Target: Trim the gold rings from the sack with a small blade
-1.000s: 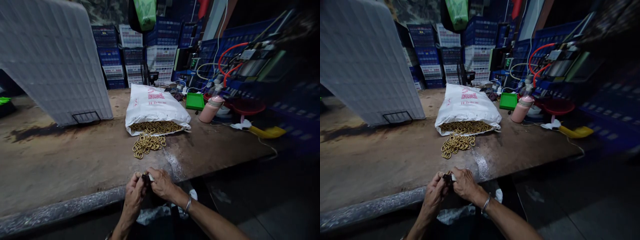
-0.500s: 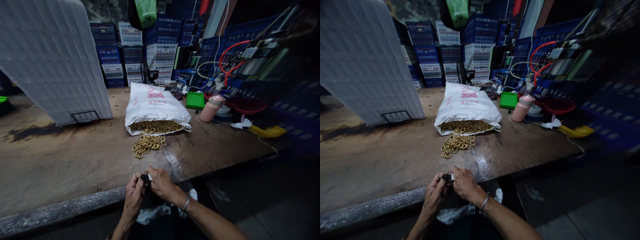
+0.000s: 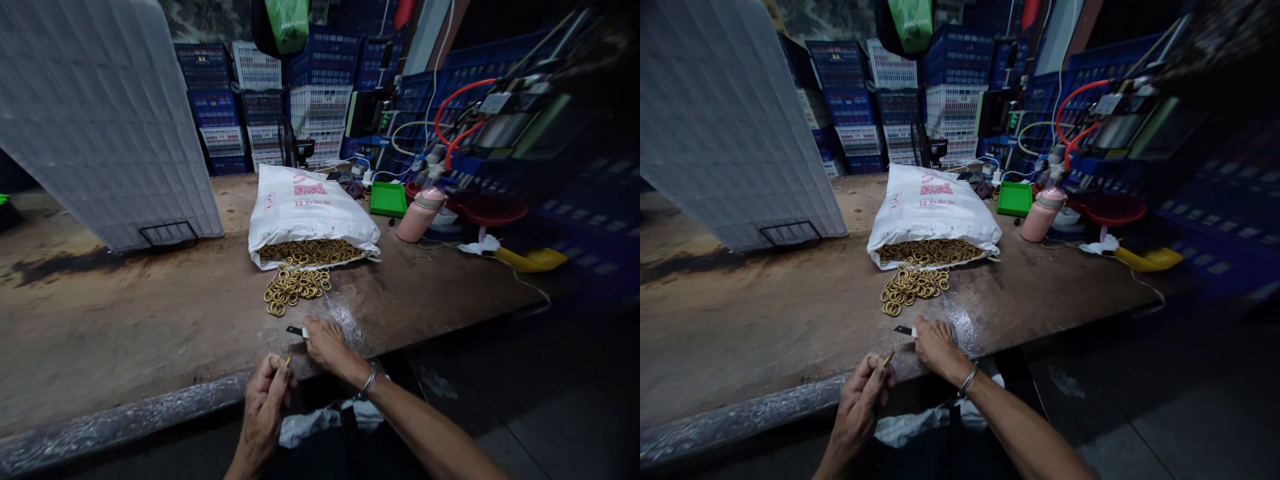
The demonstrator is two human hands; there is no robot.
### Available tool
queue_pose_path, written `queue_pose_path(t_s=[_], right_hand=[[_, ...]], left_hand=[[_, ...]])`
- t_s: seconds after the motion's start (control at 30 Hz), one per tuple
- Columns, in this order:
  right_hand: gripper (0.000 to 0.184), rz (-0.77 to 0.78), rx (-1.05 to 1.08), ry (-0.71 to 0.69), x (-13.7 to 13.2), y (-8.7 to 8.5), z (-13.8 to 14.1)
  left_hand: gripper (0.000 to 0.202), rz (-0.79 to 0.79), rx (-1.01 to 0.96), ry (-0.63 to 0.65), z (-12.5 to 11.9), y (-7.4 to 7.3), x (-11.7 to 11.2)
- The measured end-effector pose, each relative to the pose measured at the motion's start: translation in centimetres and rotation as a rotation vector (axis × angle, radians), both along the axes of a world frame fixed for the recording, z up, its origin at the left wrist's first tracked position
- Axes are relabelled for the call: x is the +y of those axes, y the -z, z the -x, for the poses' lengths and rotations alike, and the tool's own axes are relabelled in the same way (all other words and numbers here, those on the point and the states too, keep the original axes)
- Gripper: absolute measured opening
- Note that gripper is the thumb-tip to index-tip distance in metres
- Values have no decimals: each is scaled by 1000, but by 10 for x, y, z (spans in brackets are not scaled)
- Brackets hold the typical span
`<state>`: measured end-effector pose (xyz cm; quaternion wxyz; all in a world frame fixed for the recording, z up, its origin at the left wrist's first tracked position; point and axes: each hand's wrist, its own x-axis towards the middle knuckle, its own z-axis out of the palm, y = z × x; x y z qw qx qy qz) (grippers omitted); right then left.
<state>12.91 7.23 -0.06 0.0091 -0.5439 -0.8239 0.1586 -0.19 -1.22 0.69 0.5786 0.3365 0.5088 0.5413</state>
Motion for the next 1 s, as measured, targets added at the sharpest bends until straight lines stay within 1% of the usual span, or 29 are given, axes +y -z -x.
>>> queue_pose_path(t_s=[0.07, 0.17, 0.27, 0.33, 0.43, 0.5, 0.53, 0.6, 0.67, 0.77, 0.87, 1.0], right_hand=[[24, -15, 4, 10, 8, 1, -3], [25, -68, 78, 5, 15, 3, 1], [24, -132, 165, 12, 20, 5, 13], [22, -151, 187, 27, 25, 6, 24], [21, -155, 146, 68, 33, 7, 38], [22, -156, 104, 80, 38, 7, 44], [23, -154, 88, 82, 40, 7, 46], [22, -150, 68, 85, 42, 7, 48], [21, -150, 65, 89, 43, 7, 47], [19, -178, 93, 65, 40, 8, 42], [18, -191, 151, 10, 37, 8, 33], [19, -121, 276, -40, 27, 7, 20]], left_hand=[[29, 52, -117, 12, 0, -5, 0], [29, 141, -261, -11, 3, -8, 4], [32, 161, -313, -80, 6, -7, 7], [30, 166, -333, -116, 8, -6, 7], [26, 151, -396, -122, 11, -5, 7], [29, 139, -445, -111, 14, -3, 7], [30, 139, -469, -107, 16, -2, 7], [26, 152, -517, -116, 20, 0, 7], [21, 177, -550, -159, 22, 1, 8], [22, 210, -550, -221, 24, 2, 10], [26, 203, -513, -192, 22, 0, 14], [30, 166, -388, -158, 17, -1, 20]])
